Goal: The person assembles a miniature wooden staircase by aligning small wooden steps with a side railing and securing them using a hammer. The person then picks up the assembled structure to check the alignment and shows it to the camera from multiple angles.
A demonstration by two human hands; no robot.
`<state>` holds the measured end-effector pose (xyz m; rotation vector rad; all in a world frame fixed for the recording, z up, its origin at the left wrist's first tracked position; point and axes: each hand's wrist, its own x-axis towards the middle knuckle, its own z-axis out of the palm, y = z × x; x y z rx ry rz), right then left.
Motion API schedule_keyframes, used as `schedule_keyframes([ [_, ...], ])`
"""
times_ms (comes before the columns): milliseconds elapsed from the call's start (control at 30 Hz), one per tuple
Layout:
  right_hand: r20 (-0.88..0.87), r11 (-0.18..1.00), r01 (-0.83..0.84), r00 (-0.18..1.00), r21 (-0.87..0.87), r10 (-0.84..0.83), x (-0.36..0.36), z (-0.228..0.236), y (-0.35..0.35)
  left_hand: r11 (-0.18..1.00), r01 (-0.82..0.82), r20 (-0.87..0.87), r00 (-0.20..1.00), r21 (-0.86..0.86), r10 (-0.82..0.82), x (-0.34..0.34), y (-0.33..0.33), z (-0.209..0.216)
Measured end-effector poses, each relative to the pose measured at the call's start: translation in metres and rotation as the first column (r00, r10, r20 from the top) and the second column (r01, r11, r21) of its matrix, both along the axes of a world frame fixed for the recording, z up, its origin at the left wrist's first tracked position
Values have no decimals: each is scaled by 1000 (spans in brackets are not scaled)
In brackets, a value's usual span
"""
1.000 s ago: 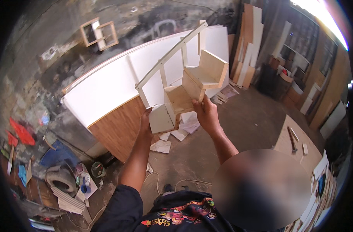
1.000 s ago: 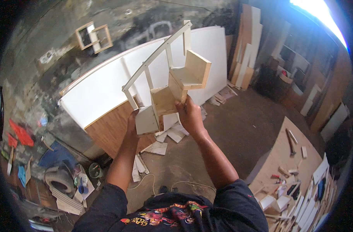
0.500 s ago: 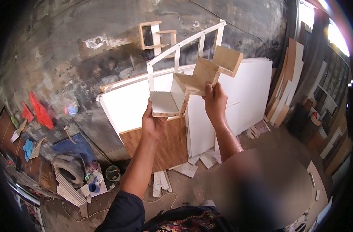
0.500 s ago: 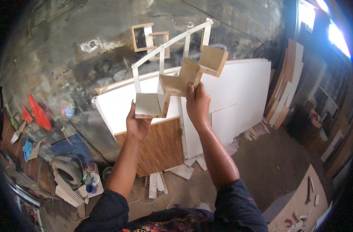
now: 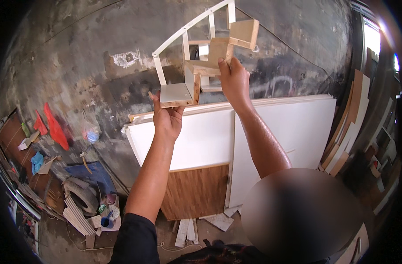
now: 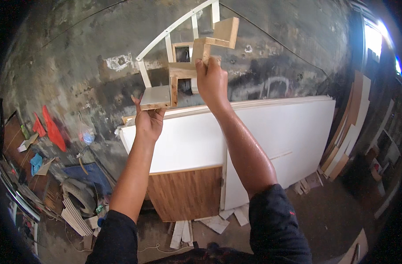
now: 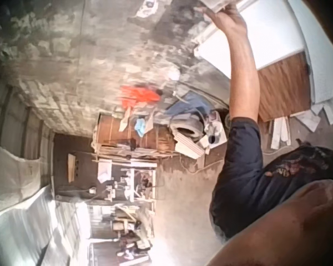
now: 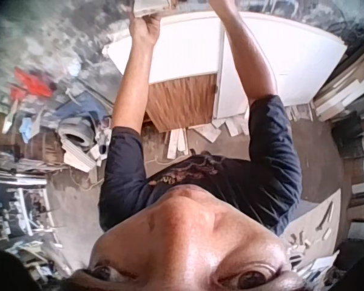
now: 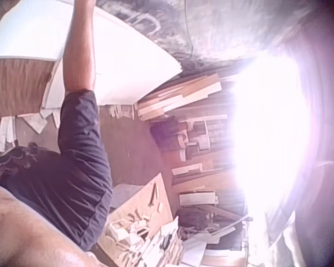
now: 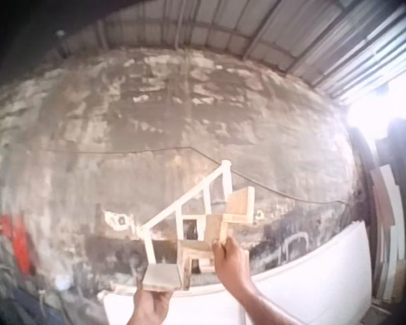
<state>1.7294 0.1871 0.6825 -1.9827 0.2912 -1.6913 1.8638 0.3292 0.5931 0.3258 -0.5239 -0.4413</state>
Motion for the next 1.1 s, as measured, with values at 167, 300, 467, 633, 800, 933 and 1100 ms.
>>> schedule_keyframes([
  [167,72,992,-87,993,-89,93,73,40,-29,997,69,148,987,-29,-64,40,-2,37],
  [300,49,996,-75,996,-58,77,117,73,-36,994,-90,296,953,59,69,93,-9,60],
  [467,82,993,-111,990,-39,114,162,111,-52,986,-121,380,923,116,69,144,-20,100],
  [633,114,993,-108,987,-46,113,206,155,-84,986,-127,422,904,111,68,191,-52,144],
  [800,168,990,-112,978,-83,124,253,200,-120,981,-161,451,887,112,94,229,-76,187],
  [933,184,990,-115,974,-80,128,275,224,-138,978,-193,486,865,82,130,248,-97,208],
  [1100,263,977,-2,963,-214,60,298,241,-165,973,-217,503,851,81,148,265,-118,220],
])
